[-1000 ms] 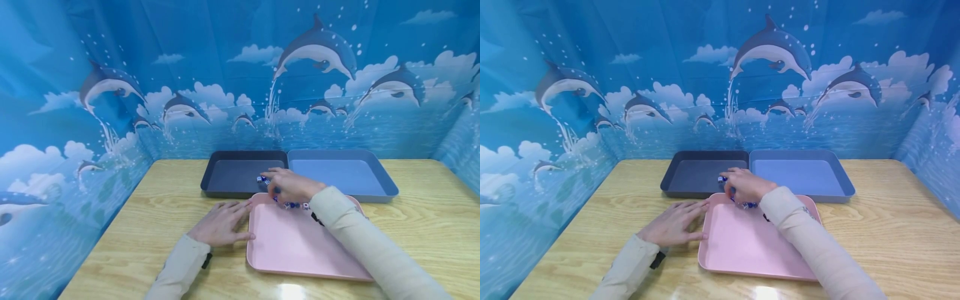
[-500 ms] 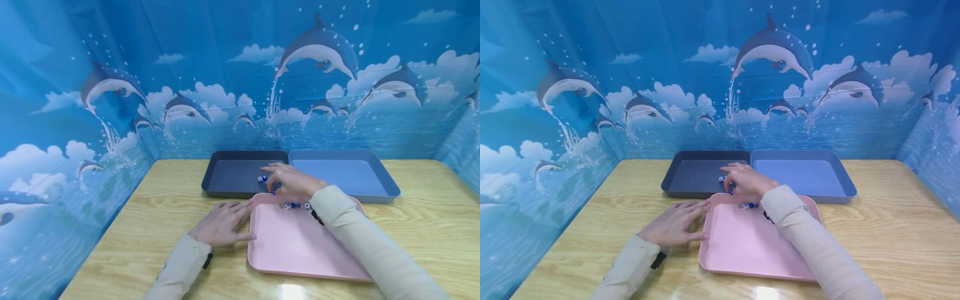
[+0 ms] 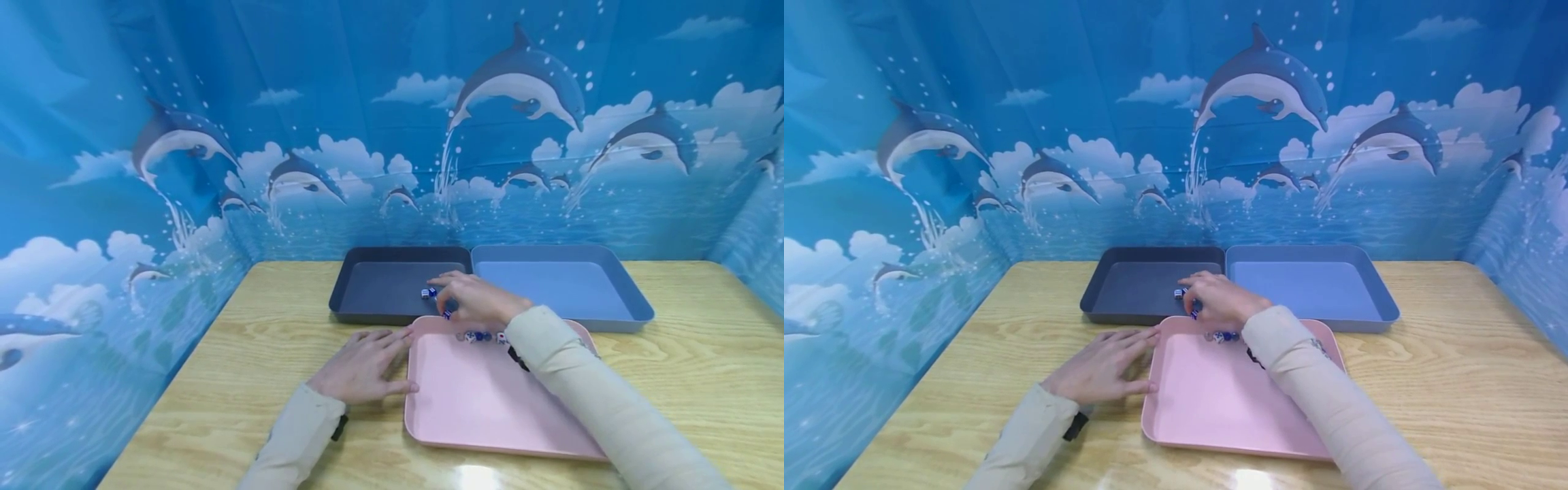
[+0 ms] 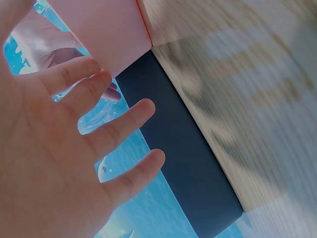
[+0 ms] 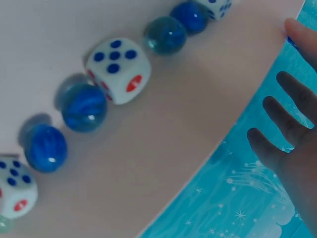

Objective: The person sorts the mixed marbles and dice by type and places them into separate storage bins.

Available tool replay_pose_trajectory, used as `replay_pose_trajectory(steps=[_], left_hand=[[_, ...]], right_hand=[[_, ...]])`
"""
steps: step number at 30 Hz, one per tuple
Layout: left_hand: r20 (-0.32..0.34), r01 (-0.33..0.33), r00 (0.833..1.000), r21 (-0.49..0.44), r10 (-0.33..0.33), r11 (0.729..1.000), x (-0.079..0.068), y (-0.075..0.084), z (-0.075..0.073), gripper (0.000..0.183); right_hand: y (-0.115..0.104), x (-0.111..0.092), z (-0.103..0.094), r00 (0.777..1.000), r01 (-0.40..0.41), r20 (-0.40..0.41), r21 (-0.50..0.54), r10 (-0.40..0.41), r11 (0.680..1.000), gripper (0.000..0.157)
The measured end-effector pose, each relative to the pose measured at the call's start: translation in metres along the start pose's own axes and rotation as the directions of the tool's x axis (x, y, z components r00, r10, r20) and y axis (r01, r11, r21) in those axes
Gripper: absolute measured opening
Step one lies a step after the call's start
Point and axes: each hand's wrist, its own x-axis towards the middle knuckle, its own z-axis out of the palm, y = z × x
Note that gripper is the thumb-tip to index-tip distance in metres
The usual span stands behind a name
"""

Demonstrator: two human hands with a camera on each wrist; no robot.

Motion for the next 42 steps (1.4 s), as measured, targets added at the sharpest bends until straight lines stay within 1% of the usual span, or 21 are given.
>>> replay_pose_trajectory(steps=[4, 9, 13, 22, 27, 32, 37, 40, 42], left_hand=[[-0.001, -0.006, 1.000, -0.002, 0.006, 1.000, 0.000, 0.000, 0.000, 0.081], [0.007, -0.003, 1.000, 0.004, 0.003, 1.000, 0.001, 0.001, 0.001, 0.082], [0.015, 0.001, 1.000, 0.002, -0.001, 1.000, 0.002, 0.001, 0.002, 0.082], [0.015, 0.004, 1.000, -0.007, -0.003, 1.000, 0.002, 0.001, 0.001, 0.082], [0.011, 0.004, 1.000, -0.013, -0.004, 1.000, 0.001, 0.001, 0.001, 0.082], [0.001, 0.001, 1.000, -0.019, -0.001, 1.000, 0.000, 0.000, 0.001, 0.082], [0.006, 0.005, 1.000, -0.024, -0.005, 1.000, 0.000, 0.000, 0.001, 0.083], [0.007, 0.007, 1.000, -0.026, -0.007, 1.000, 0.000, 0.000, 0.001, 0.083], [0.008, 0.010, 1.000, -0.024, -0.009, 1.000, 0.000, 0.000, 0.000, 0.083]], right_hand=[[0.000, 0.002, -0.002, 1.000, 0.015, -0.007, -0.019, -0.016, 1.000, 0.015], [-0.001, 0.008, -0.010, 1.000, 0.022, -0.020, -0.032, -0.023, 0.999, 0.011], [0.002, 0.014, -0.017, 1.000, -0.008, -0.014, -0.044, 0.008, 0.999, 0.009], [0.010, 0.029, -0.029, 0.992, -0.130, -0.003, -0.023, 0.130, 0.991, 0.013], [0.014, 0.039, -0.033, 0.985, -0.173, -0.011, -0.051, 0.173, 0.984, 0.015], [0.013, 0.046, -0.038, 0.979, -0.202, -0.012, -0.077, 0.201, 0.976, 0.015], [0.011, 0.047, -0.043, 0.972, -0.233, -0.056, -0.105, 0.229, 0.967, 0.011], [0.009, 0.047, -0.045, 0.969, -0.239, -0.090, -0.120, 0.229, 0.964, 0.010], [0.008, 0.047, -0.047, 0.970, -0.235, -0.098, -0.130, 0.223, 0.963, 0.010]])
